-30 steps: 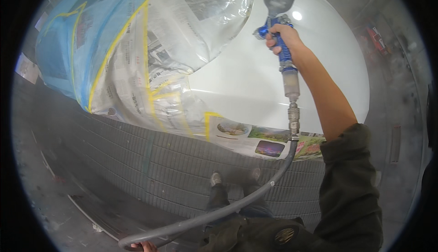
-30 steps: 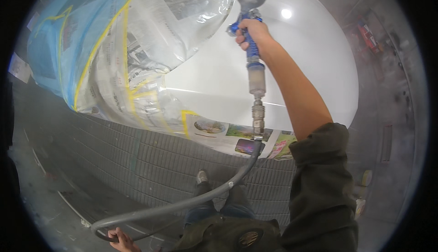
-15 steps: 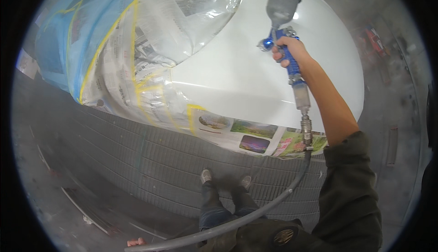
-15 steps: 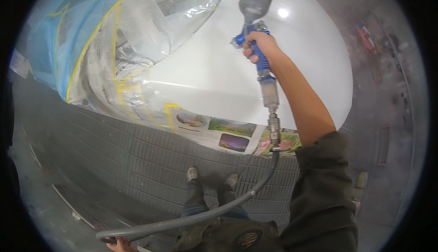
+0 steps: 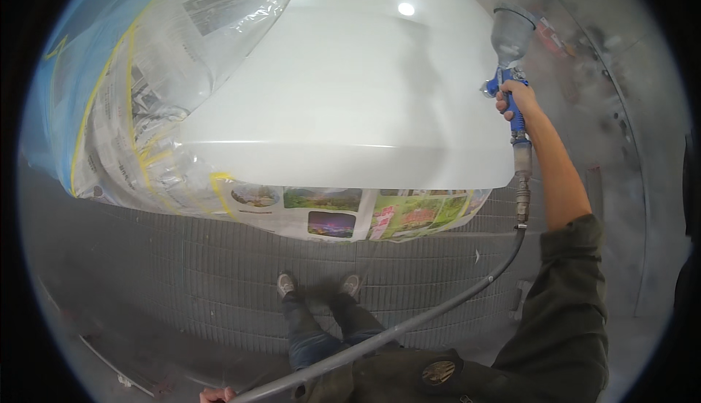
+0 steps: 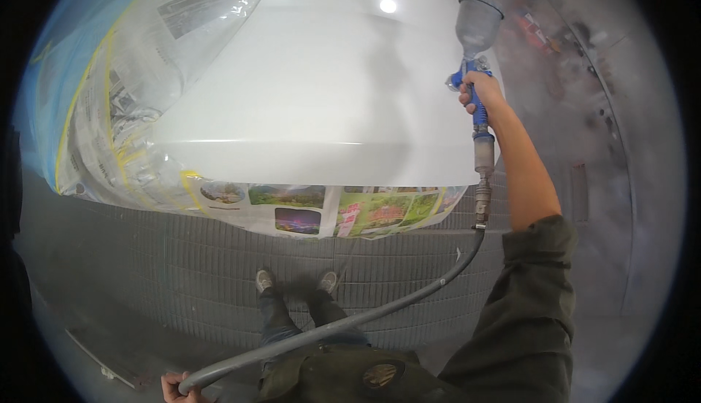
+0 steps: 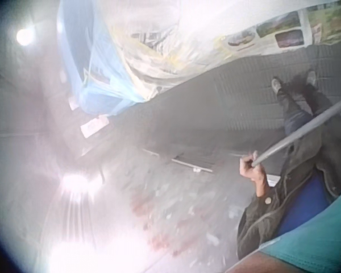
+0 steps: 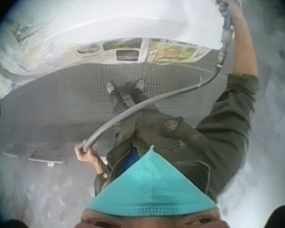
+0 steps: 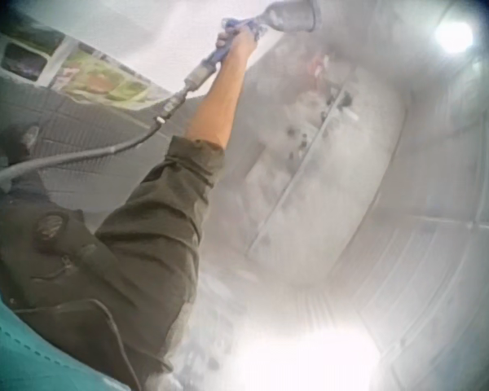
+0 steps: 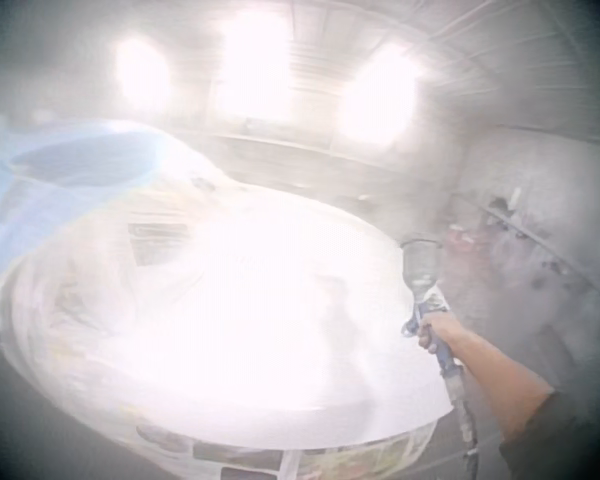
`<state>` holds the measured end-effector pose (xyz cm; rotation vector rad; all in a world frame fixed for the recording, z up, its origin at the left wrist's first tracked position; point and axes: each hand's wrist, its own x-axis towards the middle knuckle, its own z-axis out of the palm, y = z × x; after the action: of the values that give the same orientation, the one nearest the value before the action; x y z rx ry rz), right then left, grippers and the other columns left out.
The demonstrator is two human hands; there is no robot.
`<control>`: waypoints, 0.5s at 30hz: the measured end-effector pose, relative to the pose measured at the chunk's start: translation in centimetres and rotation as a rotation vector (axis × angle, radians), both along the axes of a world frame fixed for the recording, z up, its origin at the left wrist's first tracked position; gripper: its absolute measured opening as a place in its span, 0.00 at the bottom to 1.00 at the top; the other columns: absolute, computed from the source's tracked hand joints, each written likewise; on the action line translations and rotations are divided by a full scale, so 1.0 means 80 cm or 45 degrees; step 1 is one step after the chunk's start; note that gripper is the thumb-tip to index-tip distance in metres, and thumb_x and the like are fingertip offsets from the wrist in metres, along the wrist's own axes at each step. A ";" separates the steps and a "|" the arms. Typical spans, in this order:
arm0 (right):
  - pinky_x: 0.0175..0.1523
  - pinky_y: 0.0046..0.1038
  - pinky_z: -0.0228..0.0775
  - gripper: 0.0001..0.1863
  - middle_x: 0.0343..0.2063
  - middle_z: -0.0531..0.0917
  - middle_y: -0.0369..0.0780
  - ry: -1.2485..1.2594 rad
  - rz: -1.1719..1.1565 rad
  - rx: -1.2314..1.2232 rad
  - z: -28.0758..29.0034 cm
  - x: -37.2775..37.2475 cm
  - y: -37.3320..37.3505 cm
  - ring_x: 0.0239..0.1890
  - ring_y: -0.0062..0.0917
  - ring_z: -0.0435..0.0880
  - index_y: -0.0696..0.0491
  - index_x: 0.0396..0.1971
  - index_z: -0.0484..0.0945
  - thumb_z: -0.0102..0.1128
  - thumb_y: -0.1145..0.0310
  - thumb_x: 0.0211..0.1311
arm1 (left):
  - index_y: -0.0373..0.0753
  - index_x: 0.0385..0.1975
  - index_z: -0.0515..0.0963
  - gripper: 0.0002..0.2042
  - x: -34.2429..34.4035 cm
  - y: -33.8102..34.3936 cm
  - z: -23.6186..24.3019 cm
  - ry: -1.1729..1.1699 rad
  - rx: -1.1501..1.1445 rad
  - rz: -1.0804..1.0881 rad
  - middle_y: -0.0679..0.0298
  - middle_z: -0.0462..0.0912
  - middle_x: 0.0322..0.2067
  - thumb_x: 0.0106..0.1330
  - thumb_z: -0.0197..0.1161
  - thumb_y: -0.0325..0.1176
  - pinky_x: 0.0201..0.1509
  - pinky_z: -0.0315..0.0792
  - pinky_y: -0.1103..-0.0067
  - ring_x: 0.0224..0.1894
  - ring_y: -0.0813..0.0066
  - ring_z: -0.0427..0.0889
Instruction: The person uses a spray gun to apply white paint to a car hood in a paint booth. The hood is masked with newspaper and tape, and the person moves around the hood to apply even coats of paint.
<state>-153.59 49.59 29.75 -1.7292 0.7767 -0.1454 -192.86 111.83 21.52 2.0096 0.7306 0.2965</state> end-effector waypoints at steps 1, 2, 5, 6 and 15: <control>0.13 0.18 0.60 0.06 0.21 0.75 0.36 0.004 -0.029 -0.068 0.003 -0.006 -0.018 0.18 0.17 0.73 0.56 0.30 0.70 0.54 0.71 0.55 | 0.34 0.25 0.74 0.06 -0.002 -0.002 -0.001 0.002 -0.008 -0.043 0.66 0.74 0.23 0.61 0.65 0.26 0.35 0.69 0.78 0.29 0.79 0.70; 0.13 0.19 0.60 0.06 0.21 0.75 0.36 0.008 -0.056 -0.136 0.007 -0.012 -0.035 0.18 0.17 0.73 0.56 0.29 0.70 0.54 0.71 0.55 | 0.35 0.25 0.75 0.06 -0.003 -0.004 -0.001 0.003 -0.016 -0.084 0.65 0.74 0.23 0.61 0.65 0.27 0.35 0.69 0.78 0.29 0.79 0.71; 0.14 0.21 0.61 0.05 0.19 0.73 0.36 0.024 -0.167 -0.403 0.016 -0.023 -0.064 0.17 0.18 0.72 0.56 0.27 0.72 0.54 0.71 0.54 | 0.35 0.26 0.75 0.06 0.004 -0.014 0.005 -0.026 -0.017 -0.210 0.65 0.76 0.24 0.59 0.66 0.27 0.36 0.69 0.78 0.30 0.78 0.72; 0.14 0.21 0.61 0.05 0.19 0.73 0.35 0.039 -0.196 -0.505 0.018 -0.025 -0.064 0.16 0.18 0.72 0.56 0.26 0.72 0.54 0.71 0.53 | 0.35 0.25 0.74 0.06 0.006 -0.016 0.008 -0.018 0.001 -0.223 0.66 0.75 0.23 0.59 0.66 0.26 0.36 0.69 0.79 0.29 0.79 0.71; 0.13 0.18 0.59 0.07 0.21 0.73 0.36 0.014 0.028 0.116 -0.004 -0.025 0.061 0.18 0.17 0.72 0.56 0.29 0.69 0.55 0.68 0.57 | 0.40 0.20 0.66 0.12 0.000 0.064 -0.018 -0.197 -0.170 0.045 0.72 0.62 0.19 0.58 0.64 0.27 0.27 0.56 0.83 0.23 0.83 0.58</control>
<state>-155.59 54.43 29.47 -1.6534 0.7607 -0.0843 -192.89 116.94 20.11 1.8269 0.6708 0.4084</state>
